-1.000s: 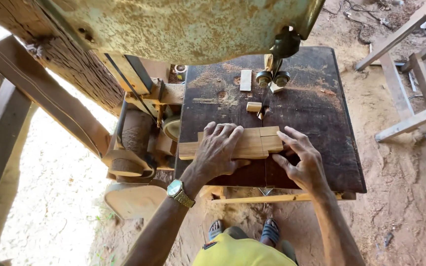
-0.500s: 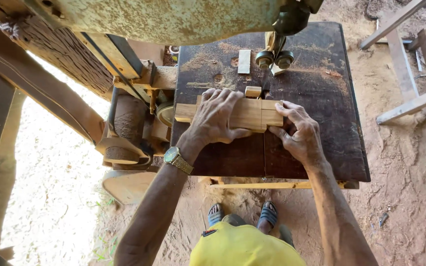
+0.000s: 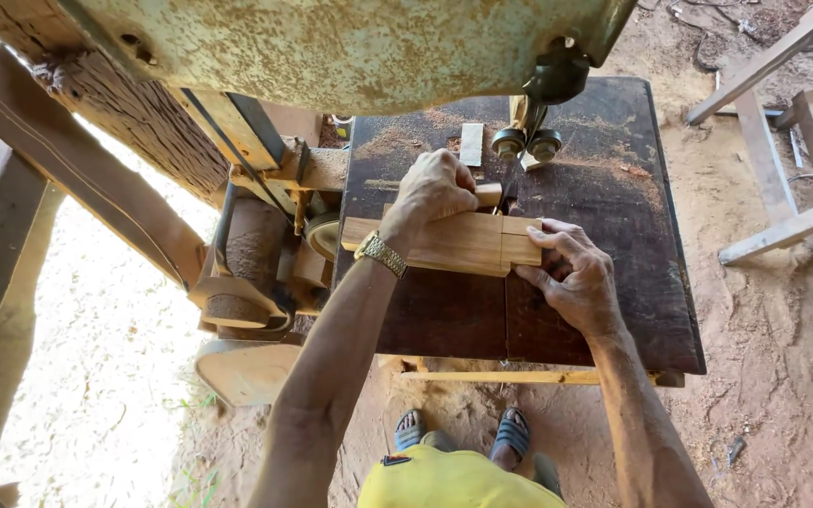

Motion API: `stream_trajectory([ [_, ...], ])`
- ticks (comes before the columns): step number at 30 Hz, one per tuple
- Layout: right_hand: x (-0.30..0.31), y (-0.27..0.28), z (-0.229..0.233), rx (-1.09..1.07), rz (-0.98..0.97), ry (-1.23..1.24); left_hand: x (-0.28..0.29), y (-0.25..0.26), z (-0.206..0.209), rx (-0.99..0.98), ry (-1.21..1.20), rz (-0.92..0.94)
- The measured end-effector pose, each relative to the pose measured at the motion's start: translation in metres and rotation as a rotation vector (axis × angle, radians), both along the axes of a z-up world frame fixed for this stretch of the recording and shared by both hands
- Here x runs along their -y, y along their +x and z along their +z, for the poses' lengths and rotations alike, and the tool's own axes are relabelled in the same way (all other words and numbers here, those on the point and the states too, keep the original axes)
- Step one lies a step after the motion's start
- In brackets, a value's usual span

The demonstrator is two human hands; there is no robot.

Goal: Cutting a piece of wood along marked lines using a bandsaw.

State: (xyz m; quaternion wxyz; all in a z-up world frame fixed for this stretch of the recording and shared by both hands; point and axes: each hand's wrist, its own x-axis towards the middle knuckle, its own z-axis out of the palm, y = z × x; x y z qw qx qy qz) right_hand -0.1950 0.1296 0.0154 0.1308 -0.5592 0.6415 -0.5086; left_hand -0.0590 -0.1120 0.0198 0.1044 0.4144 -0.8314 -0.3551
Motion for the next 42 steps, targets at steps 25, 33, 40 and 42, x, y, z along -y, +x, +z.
stream_trajectory([
  [25,0.01,0.0,0.003,-0.305,-0.032,-0.056,-0.083,0.081,0.033,0.098,-0.642,-0.112],
  [33,0.014,-0.002,0.003,-0.291,-0.008,-0.047,-0.08,0.079,0.035,0.106,-0.653,-0.104],
  [40,0.014,-0.002,0.001,-0.269,-0.018,-0.037,-0.078,0.078,0.035,0.114,-0.645,-0.091],
  [42,0.015,-0.001,0.002,-0.271,-0.016,-0.037,-0.078,0.077,0.038,0.123,-0.644,-0.09],
])
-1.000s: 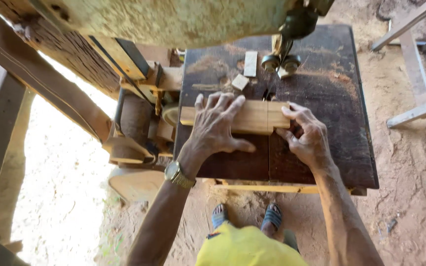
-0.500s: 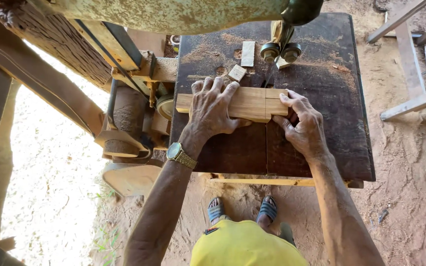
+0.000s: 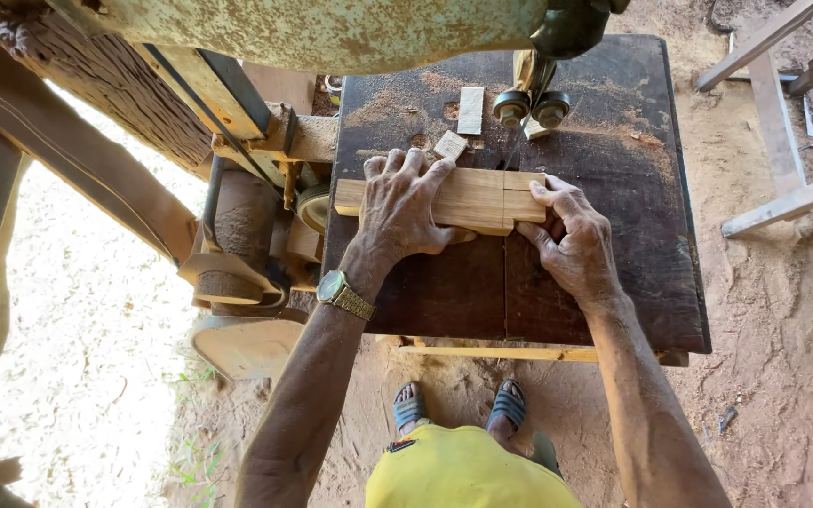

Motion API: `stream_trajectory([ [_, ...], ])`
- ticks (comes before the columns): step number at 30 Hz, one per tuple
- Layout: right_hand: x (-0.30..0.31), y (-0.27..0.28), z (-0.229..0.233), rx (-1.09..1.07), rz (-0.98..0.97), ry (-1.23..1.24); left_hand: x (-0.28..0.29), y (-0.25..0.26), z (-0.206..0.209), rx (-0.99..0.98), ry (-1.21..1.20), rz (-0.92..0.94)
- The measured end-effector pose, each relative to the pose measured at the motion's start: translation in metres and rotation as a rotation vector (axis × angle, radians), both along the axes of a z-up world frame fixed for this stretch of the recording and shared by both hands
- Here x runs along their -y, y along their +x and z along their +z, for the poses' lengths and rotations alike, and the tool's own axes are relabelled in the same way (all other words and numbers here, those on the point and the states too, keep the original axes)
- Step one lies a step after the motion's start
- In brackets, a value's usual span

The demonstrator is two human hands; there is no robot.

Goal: Cutting a piece of wood along marked lines using a bandsaw.

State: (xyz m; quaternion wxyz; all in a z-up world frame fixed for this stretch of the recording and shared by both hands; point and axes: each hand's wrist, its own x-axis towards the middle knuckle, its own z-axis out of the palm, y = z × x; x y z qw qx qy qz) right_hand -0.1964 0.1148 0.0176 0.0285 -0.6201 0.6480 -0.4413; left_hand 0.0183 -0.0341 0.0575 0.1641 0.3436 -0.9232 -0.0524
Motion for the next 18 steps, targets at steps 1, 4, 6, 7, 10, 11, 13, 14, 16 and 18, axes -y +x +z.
stream_trajectory([
  [1,0.0007,-0.0001,0.0005,-0.002,0.003,-0.001,0.0002,-0.0001,0.0013,0.008,-0.001,0.005],
  [4,0.0023,-0.0005,-0.0002,-0.01,0.001,-0.007,0.0018,-0.001,0.0003,0.015,0.006,0.005],
  [6,0.0024,0.0001,0.0012,-0.007,-0.005,-0.008,0.0021,-0.0013,0.0009,0.011,0.01,0.004],
  [7,0.0025,0.0011,0.0018,-0.003,-0.01,-0.008,0.0023,-0.0008,0.0011,0.007,0.015,0.004],
  [10,0.0024,0.0006,0.0024,-0.006,-0.012,-0.009,0.0009,-0.0006,0.0029,0.002,-0.002,-0.001],
  [11,0.0028,0.002,0.0037,-0.006,-0.012,-0.009,0.0028,-0.0003,0.0012,0.002,-0.002,-0.001],
  [13,0.003,0.0026,0.0058,-0.005,-0.011,-0.006,0.0059,-0.0017,-0.0025,-0.002,-0.008,-0.01],
  [14,0.0033,0.0029,0.0056,-0.006,-0.012,-0.006,0.0069,-0.0018,-0.0035,-0.003,-0.008,-0.011],
  [16,0.0034,0.0025,0.0047,-0.005,-0.019,-0.008,0.0083,-0.0028,-0.0059,-0.011,-0.006,-0.011],
  [18,0.0039,0.0014,0.0041,-0.002,-0.02,-0.007,0.0086,-0.0032,-0.0054,-0.011,-0.008,-0.011],
])
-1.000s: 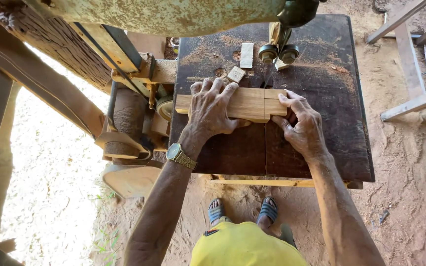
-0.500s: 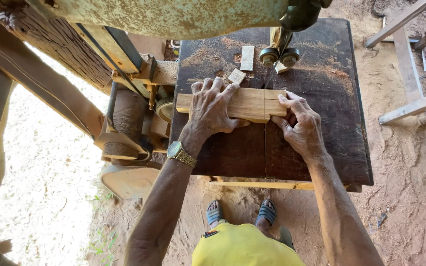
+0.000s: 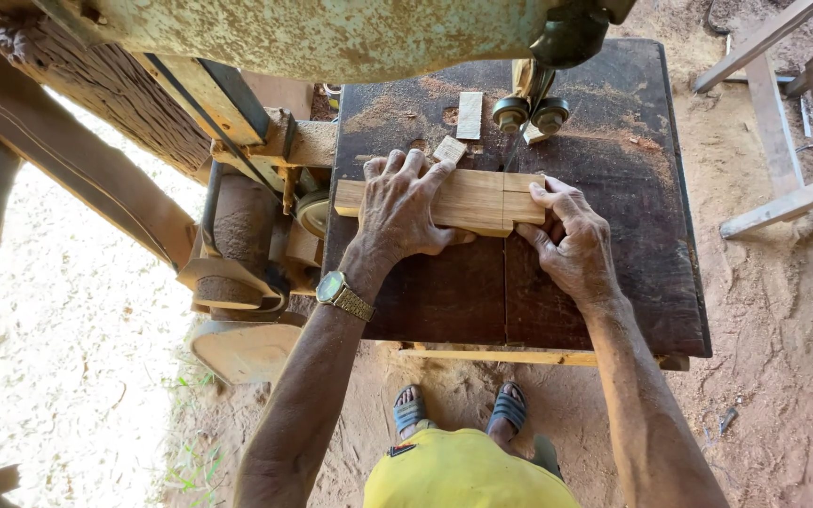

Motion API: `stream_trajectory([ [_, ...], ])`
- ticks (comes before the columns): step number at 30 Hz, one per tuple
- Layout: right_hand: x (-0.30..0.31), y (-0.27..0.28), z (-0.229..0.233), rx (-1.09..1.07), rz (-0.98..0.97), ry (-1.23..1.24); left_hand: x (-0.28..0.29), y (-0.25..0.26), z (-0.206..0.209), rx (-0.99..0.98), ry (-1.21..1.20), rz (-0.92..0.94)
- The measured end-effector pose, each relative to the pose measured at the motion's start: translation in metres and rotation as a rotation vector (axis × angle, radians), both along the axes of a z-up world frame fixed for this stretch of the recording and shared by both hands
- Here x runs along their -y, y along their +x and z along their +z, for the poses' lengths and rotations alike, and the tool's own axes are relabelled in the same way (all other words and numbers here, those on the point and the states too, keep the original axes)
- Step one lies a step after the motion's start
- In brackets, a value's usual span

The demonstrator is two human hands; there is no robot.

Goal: Cutting a piece of wood along marked lines using a bandsaw.

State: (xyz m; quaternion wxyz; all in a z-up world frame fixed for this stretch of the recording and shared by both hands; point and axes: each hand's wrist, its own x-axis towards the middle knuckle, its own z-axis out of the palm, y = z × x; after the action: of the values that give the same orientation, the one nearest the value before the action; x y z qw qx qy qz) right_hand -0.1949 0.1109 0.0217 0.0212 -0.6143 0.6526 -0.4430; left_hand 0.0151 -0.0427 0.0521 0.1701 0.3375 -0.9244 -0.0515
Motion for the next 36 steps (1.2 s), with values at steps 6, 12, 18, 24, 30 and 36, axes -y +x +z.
stream_trajectory([
  [6,0.002,-0.001,-0.001,0.014,0.001,-0.002,0.002,0.0,-0.002,-0.011,-0.01,0.0],
  [12,0.003,-0.003,-0.002,0.013,0.003,-0.006,0.004,-0.001,-0.004,-0.022,-0.016,0.001],
  [18,0.004,-0.002,0.001,0.017,0.006,-0.009,0.002,0.0,-0.002,-0.029,-0.024,0.01],
  [24,0.005,-0.005,-0.003,0.02,0.007,-0.01,0.004,-0.002,-0.002,-0.036,0.002,0.007],
  [30,0.006,-0.006,-0.006,0.023,0.008,-0.014,0.009,-0.003,-0.009,-0.03,-0.01,0.011],
  [36,0.008,-0.005,-0.004,0.019,0.011,-0.015,0.008,-0.003,-0.006,-0.049,-0.021,0.013],
])
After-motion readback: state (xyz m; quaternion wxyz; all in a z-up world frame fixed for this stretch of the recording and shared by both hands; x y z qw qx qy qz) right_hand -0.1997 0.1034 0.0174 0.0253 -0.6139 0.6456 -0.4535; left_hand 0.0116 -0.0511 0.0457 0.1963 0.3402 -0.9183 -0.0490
